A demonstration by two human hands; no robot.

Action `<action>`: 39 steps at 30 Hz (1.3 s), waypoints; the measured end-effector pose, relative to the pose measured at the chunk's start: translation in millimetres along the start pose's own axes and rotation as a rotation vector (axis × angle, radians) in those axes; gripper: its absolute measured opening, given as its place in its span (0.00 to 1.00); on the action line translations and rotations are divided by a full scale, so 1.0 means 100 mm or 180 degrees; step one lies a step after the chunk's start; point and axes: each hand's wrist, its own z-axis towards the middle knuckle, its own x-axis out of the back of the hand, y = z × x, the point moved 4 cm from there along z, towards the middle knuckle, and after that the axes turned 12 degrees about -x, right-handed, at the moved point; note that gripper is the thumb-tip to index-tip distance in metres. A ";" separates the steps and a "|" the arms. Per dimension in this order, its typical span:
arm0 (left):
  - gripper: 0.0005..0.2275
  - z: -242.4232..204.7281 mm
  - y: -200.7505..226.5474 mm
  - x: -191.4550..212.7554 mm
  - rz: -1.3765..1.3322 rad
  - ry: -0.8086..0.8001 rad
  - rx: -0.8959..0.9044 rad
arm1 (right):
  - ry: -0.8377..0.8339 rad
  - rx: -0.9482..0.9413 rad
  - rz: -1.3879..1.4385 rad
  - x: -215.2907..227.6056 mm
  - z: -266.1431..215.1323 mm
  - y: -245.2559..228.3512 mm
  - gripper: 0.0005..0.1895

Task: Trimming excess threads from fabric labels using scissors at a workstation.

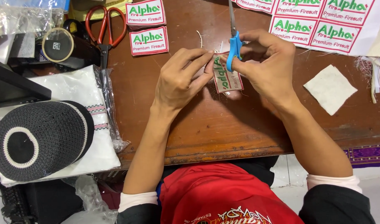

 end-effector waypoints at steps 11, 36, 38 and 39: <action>0.06 -0.02 -0.02 -0.06 0.0065 0.0004 -0.0041 | -0.0110 -0.0341 0.0090 -0.01 -0.02 -0.10 0.18; 0.08 0.03 -0.11 0.00 -0.1210 0.0111 0.1954 | 0.0188 0.0710 -0.0504 0.07 0.01 0.01 0.17; 0.06 0.03 -0.08 -0.02 -0.1142 0.0168 0.1944 | 0.0190 0.0810 -0.0543 0.06 -0.01 0.00 0.17; 0.05 0.03 -0.07 -0.02 -0.1069 0.0226 0.1943 | 0.0183 0.0906 -0.0582 0.05 -0.01 -0.01 0.16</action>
